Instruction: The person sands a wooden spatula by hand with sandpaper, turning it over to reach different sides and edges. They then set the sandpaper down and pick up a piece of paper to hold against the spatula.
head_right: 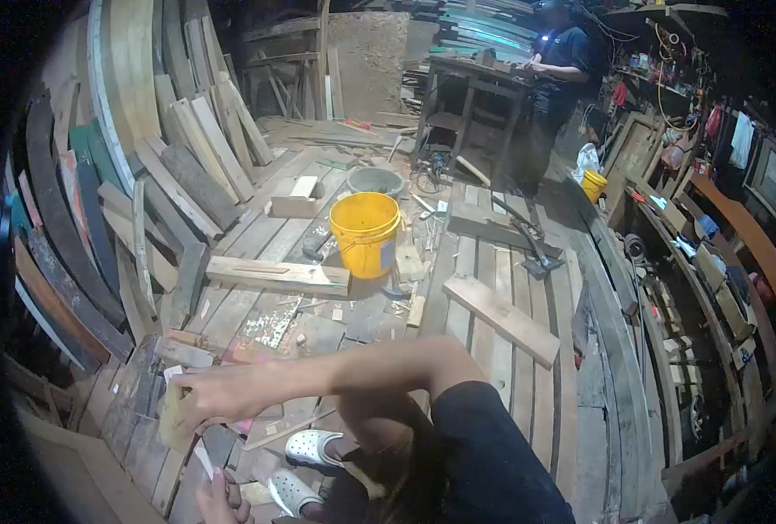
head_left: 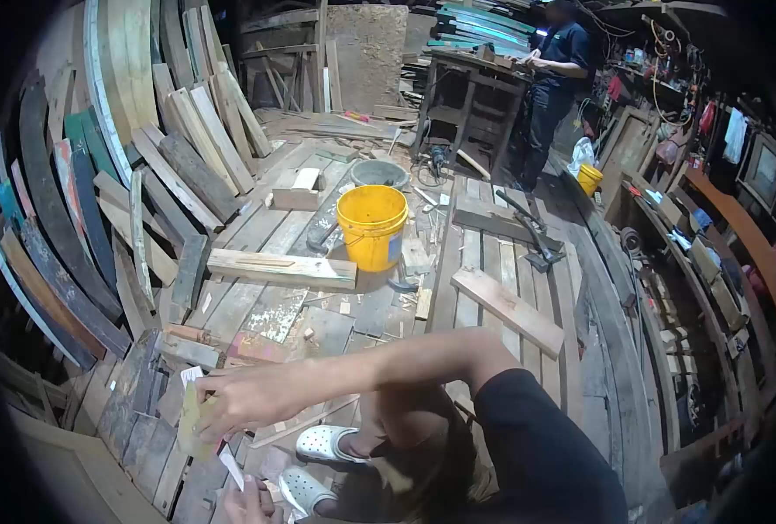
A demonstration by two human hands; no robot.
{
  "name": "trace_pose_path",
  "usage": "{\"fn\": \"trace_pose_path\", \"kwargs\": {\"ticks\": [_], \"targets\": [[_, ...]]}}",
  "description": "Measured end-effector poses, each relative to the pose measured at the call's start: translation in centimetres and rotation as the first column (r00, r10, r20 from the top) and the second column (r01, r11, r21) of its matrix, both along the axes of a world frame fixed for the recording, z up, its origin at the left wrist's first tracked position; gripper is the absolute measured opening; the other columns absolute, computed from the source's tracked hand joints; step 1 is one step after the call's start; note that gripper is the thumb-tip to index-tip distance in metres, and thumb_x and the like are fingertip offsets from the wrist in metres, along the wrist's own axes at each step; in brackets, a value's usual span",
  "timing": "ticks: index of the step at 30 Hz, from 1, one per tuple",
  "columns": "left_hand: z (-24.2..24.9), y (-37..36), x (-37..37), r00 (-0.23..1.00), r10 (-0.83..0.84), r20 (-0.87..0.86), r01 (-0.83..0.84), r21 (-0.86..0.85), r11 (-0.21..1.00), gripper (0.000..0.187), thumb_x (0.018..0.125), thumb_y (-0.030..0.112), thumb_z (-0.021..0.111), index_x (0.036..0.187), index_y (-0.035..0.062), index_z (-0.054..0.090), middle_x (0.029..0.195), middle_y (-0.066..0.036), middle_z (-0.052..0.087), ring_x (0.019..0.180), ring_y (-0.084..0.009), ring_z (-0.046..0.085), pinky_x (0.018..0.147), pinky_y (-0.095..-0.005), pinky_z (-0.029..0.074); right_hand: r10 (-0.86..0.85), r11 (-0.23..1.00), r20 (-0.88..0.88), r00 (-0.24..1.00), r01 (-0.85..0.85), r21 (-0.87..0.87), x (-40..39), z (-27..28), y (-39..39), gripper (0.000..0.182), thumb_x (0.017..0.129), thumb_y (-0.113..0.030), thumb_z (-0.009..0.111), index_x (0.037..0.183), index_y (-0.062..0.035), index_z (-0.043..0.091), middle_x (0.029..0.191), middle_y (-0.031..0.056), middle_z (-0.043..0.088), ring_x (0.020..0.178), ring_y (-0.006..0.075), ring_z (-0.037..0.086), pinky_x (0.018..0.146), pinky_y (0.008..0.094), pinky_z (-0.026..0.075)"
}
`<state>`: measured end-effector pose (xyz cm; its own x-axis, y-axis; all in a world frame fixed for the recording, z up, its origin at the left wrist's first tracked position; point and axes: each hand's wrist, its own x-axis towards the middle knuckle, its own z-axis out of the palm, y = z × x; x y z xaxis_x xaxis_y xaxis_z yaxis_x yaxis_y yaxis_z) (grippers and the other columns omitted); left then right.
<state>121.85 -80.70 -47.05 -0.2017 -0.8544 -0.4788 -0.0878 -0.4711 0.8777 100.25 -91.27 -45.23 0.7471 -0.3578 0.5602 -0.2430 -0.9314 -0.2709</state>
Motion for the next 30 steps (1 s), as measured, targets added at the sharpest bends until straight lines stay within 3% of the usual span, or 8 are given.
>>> {"fn": "trace_pose_path", "kwargs": {"ticks": [2, 5, 6, 9, 10, 13, 20, 30], "targets": [[0.0, 0.4, -0.2, 0.996, 0.073, 0.060, -0.075, 0.032, 0.997, 0.032, 0.092, 0.043, 0.063, 0.101, 0.0149, 0.050, 0.071, 0.005, 0.043, 0.053, -0.0057, 0.039, 0.043, -0.0187, 0.030, 0.005, 1.000, -0.004, 1.000, -0.005, -0.031, 0.1, -0.4, -0.3, 0.027, 0.087, -0.021, 0.060, 0.108, -0.0073, 0.069, 0.114, 0.0010, 0.068, 0.101, 0.0291, 0.049, 0.083, 0.0385, 0.045], [-0.7, -0.2, 0.9, 1.000, -0.012, 0.020, 0.010, 0.096, 0.995, 0.039, 0.090, 0.045, 0.064, 0.110, 0.0164, 0.047, 0.075, 0.004, 0.045, 0.057, -0.0076, 0.042, 0.045, -0.0194, 0.032, 0.005, 0.999, -0.006, 1.000, -0.005, -0.040, 0.1, -0.1, -0.2, 0.027, 0.088, -0.021, 0.060, 0.109, -0.0072, 0.068, 0.114, 0.0007, 0.068, 0.100, 0.0290, 0.049, 0.083, 0.0392, 0.044], [-0.4, 0.2, 0.3, 0.995, 0.067, 0.068, -0.074, 0.100, 0.992, 0.039, 0.090, 0.045, 0.065, 0.108, 0.0161, 0.047, 0.075, 0.004, 0.047, 0.056, -0.0075, 0.042, 0.044, -0.0197, 0.032, 0.004, 0.999, -0.005, 1.000, -0.004, -0.042, 0.1, 0.0, -0.2, 0.028, 0.088, -0.021, 0.060, 0.110, -0.0072, 0.068, 0.114, 0.0006, 0.068, 0.100, 0.0289, 0.049, 0.082, 0.0394, 0.044], [-0.4, 0.3, 0.1, 0.995, 0.060, 0.076, -0.063, 0.035, 0.997, 0.033, 0.091, 0.044, 0.065, 0.099, 0.0167, 0.048, 0.073, 0.005, 0.046, 0.055, -0.0061, 0.041, 0.043, -0.0206, 0.030, 0.001, 0.999, -0.020, 1.000, -0.002, -0.046, 0.0, -0.1, -0.2, 0.028, 0.088, -0.022, 0.059, 0.110, -0.0071, 0.068, 0.115, 0.0006, 0.068, 0.100, 0.0285, 0.049, 0.082, 0.0392, 0.044], [-0.5, -0.1, 0.6, 0.999, -0.048, -0.026, 0.048, -0.006, 0.999, 0.031, 0.091, 0.042, 0.066, 0.087, 0.0181, 0.047, 0.067, 0.006, 0.042, 0.051, -0.0052, 0.038, 0.041, -0.0212, 0.027, -0.004, 0.999, -0.015, 1.000, 0.003, -0.044, 0.0, 0.1, -0.1, 0.028, 0.088, -0.023, 0.059, 0.110, -0.0082, 0.069, 0.115, 0.0005, 0.067, 0.101, 0.0287, 0.049, 0.082, 0.0392, 0.044], [-0.7, 0.2, 0.3, 1.000, 0.015, -0.007, -0.015, 0.020, 1.000, 0.033, 0.091, 0.042, 0.066, 0.081, 0.0194, 0.044, 0.062, 0.007, 0.038, 0.048, -0.0051, 0.034, 0.040, -0.0214, 0.024, -0.014, 1.000, 0.013, 1.000, 0.014, 0.000, 0.1, 0.1, 0.1, 0.027, 0.089, -0.023, 0.059, 0.109, -0.0094, 0.069, 0.115, 0.0005, 0.067, 0.103, 0.0293, 0.049, 0.083, 0.0389, 0.045], [-1.2, -0.1, 0.6, 0.999, 0.000, 0.035, -0.002, 0.051, 0.999, 0.027, 0.094, 0.039, 0.062, 0.085, 0.0195, 0.045, 0.065, 0.007, 0.039, 0.046, -0.0047, 0.031, 0.038, -0.0206, 0.021, 0.021, 1.000, 0.010, 1.000, -0.021, -0.010, 0.2, -0.2, -0.4, 0.024, 0.088, -0.023, 0.059, 0.106, -0.0094, 0.069, 0.115, 0.0011, 0.067, 0.105, 0.0303, 0.050, 0.085, 0.0410, 0.046], [1.7, 0.8, -1.1, 0.987, 0.144, 0.069, -0.145, 0.011, 0.989, 0.024, 0.093, 0.034, 0.060, 0.085, 0.0149, 0.050, 0.068, 0.004, 0.043, 0.050, -0.0069, 0.039, 0.042, -0.0188, 0.033, -0.005, 0.992, 0.017, 1.000, 0.007, -0.123, 0.7, -1.0, -0.6, 0.022, 0.085, -0.017, 0.062, 0.105, -0.0128, 0.069, 0.101, 0.0026, 0.069, 0.098, 0.0332, 0.050, 0.084, 0.0417, 0.045]]}}
